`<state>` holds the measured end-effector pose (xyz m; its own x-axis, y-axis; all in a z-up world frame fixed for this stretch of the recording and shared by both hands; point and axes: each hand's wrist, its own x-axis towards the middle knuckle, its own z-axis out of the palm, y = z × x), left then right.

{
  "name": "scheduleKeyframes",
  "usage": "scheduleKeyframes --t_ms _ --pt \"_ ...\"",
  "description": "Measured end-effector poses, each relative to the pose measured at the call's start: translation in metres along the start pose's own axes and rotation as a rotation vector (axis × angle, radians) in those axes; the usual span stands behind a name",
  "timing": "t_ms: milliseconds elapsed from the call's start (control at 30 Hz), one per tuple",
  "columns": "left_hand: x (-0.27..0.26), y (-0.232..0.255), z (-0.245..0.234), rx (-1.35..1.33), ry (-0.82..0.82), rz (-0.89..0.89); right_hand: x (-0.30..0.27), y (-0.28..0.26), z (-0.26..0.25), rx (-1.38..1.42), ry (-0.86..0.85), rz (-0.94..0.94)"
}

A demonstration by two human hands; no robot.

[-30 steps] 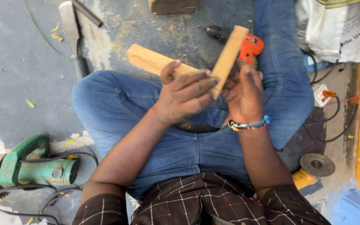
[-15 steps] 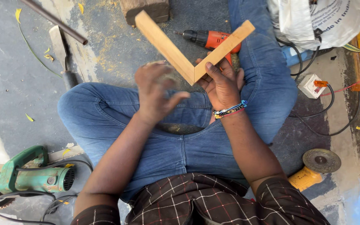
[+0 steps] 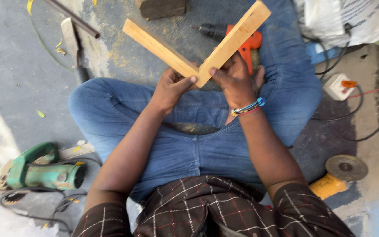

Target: The person sits on the floor and assembles a wooden corner frame by drilling holes into wood pieces with a power drill and fitting the components together.

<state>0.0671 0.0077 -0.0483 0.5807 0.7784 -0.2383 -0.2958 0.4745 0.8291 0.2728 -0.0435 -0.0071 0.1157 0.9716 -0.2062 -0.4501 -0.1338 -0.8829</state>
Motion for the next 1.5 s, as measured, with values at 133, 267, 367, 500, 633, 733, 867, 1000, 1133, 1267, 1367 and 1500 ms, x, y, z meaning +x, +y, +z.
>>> scheduleKeyframes --t_ms 133,267,367,500,633,733,867,1000,1133,1267,1367,1500 --pt "0.007 -0.003 -0.008 0.008 0.005 -0.022 0.011 0.016 -0.006 0.030 0.023 0.040" --pt "0.008 -0.010 -0.015 0.031 0.018 0.000 0.014 0.029 -0.009 0.016 0.085 0.109" --pt "0.012 -0.015 -0.017 0.012 0.030 -0.010 0.015 0.030 -0.009 0.054 0.064 0.093" --pt "0.009 -0.021 -0.023 0.039 0.043 -0.001 0.006 0.035 -0.005 -0.028 0.025 0.023" --pt "0.011 -0.027 -0.021 0.020 0.041 0.048 0.004 0.035 0.000 -0.053 0.026 -0.012" --pt "0.012 -0.027 -0.020 0.052 0.045 0.050 0.005 0.037 0.004 -0.070 0.030 -0.056" --pt "0.013 -0.026 -0.018 0.049 0.051 0.056 0.006 0.040 0.006 -0.085 0.085 -0.056" --pt "0.011 -0.023 -0.017 0.035 0.040 0.053 0.007 0.040 0.007 -0.130 0.090 -0.053" --pt "0.011 -0.018 -0.016 0.017 0.032 0.008 0.007 0.036 0.011 -0.130 0.108 -0.013" --pt "0.015 -0.014 -0.021 -0.022 0.038 -0.171 0.009 0.028 0.015 -0.149 0.114 0.025" --pt "0.017 -0.012 -0.030 -0.262 -0.039 -0.288 0.009 0.021 0.018 -0.167 0.110 0.019" --pt "0.016 -0.016 -0.031 -0.445 -0.100 -0.346 0.007 0.014 0.017 -0.264 0.093 -0.026"
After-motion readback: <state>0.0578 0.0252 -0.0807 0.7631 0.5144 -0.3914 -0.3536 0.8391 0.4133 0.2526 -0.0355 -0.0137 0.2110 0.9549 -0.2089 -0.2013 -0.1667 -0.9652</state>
